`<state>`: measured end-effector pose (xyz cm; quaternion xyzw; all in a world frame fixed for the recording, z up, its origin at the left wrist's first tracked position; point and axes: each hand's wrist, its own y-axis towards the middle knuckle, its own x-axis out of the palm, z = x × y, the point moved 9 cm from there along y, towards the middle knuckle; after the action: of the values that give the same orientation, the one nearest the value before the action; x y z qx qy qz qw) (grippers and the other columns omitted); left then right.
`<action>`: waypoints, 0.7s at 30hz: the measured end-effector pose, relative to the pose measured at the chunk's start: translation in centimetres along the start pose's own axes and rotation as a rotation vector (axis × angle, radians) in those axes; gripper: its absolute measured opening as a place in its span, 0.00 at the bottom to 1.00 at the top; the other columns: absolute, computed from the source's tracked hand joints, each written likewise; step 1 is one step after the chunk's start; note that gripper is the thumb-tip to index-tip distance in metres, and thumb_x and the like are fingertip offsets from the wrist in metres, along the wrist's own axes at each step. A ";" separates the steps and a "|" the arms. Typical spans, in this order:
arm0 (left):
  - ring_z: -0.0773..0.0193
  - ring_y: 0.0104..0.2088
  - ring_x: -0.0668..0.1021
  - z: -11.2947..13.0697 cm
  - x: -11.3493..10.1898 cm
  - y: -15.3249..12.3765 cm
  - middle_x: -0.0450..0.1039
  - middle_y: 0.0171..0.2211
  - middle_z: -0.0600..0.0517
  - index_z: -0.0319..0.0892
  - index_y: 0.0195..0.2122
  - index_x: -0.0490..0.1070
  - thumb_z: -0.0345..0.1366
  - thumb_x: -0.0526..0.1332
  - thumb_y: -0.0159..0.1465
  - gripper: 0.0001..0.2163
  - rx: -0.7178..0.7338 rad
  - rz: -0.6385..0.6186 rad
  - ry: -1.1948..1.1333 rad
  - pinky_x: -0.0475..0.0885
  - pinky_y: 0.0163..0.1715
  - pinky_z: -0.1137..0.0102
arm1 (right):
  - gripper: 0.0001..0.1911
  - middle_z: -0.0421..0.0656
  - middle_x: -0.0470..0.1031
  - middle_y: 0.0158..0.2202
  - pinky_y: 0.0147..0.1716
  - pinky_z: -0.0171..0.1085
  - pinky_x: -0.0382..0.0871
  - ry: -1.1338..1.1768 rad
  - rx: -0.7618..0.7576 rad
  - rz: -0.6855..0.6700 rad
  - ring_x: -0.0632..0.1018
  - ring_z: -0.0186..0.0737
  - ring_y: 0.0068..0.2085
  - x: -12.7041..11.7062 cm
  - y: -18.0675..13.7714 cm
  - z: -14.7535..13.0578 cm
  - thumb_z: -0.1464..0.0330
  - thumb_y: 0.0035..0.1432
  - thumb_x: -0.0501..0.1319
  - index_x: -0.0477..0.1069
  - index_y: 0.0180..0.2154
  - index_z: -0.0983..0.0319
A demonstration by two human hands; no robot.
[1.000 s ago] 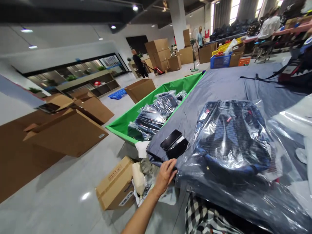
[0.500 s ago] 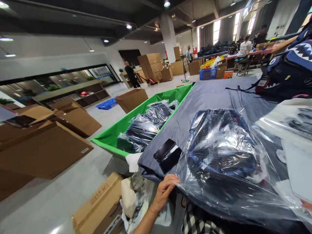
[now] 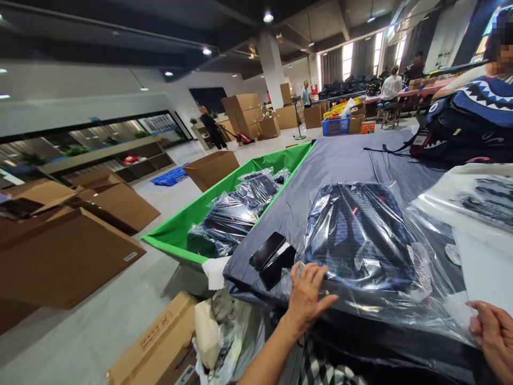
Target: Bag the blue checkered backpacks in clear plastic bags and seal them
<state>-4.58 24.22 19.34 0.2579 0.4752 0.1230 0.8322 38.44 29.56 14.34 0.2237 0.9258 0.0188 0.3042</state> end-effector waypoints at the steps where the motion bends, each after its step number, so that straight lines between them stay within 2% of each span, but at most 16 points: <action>1: 0.50 0.52 0.75 1.7 0.9 0.5 0.78 0.45 0.45 0.44 0.55 0.72 0.59 0.61 0.66 0.26 0.082 -0.069 0.017 0.51 0.65 0.48 | 0.19 0.43 0.70 0.23 0.32 0.51 0.71 0.029 0.026 -0.001 0.73 0.49 0.23 -0.1 -0.2 -0.4 0.42 0.54 0.53 0.68 0.34 0.46; 3: 0.51 0.48 0.74 3.5 2.1 1.6 0.77 0.39 0.48 0.44 0.47 0.74 0.61 0.63 0.62 0.25 0.136 -0.148 0.024 0.51 0.64 0.48 | 0.19 0.42 0.69 0.23 0.32 0.51 0.69 0.085 0.062 -0.017 0.72 0.48 0.23 -0.1 -0.5 -1.1 0.41 0.54 0.54 0.69 0.34 0.46; 6: 0.55 0.44 0.73 3.8 2.7 2.6 0.75 0.35 0.51 0.44 0.36 0.72 0.59 0.62 0.64 0.21 0.112 -0.225 -0.045 0.54 0.62 0.50 | 0.23 0.41 0.68 0.23 0.30 0.49 0.68 0.140 0.086 -0.046 0.71 0.47 0.23 0.2 -0.7 -1.5 0.39 0.54 0.54 0.70 0.36 0.48; 9: 0.58 0.44 0.73 3.4 2.4 3.1 0.74 0.33 0.53 0.45 0.34 0.72 0.50 0.59 0.71 0.15 0.088 -0.286 -0.115 0.54 0.60 0.52 | 0.25 0.40 0.68 0.23 0.29 0.48 0.68 0.164 0.104 -0.034 0.70 0.45 0.21 0.1 -0.9 -1.5 0.38 0.54 0.54 0.70 0.37 0.51; 14: 0.59 0.43 0.74 2.2 3.1 4.5 0.76 0.33 0.54 0.45 0.34 0.74 0.45 0.62 0.70 0.11 0.033 -0.363 -0.153 0.57 0.57 0.55 | 0.26 0.37 0.67 0.19 0.25 0.43 0.68 0.212 0.066 -0.026 0.69 0.42 0.19 0.0 -0.6 -1.1 0.39 0.53 0.54 0.70 0.36 0.53; 19: 0.60 0.36 0.75 -0.5 5.9 6.1 0.77 0.29 0.52 0.45 0.29 0.77 0.53 0.64 0.65 0.17 -0.149 -0.498 -0.290 0.65 0.44 0.64 | 0.29 0.42 0.74 0.22 0.19 0.39 0.67 0.224 0.194 -0.061 0.75 0.43 0.21 1.0 1.4 -0.1 0.39 0.36 0.63 0.73 0.30 0.56; 21: 0.59 0.34 0.75 -0.7 6.4 6.3 0.78 0.29 0.51 0.45 0.27 0.78 0.58 0.63 0.62 0.20 -0.170 -0.516 -0.317 0.66 0.41 0.65 | 0.31 0.45 0.76 0.24 0.20 0.39 0.68 0.234 0.224 -0.104 0.77 0.46 0.23 0.8 1.7 -0.4 0.38 0.34 0.63 0.73 0.28 0.57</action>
<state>-1.64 32.57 17.82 0.0745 0.3775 -0.0945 0.9181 38.35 31.51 14.48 0.2046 0.9614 -0.0745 0.1681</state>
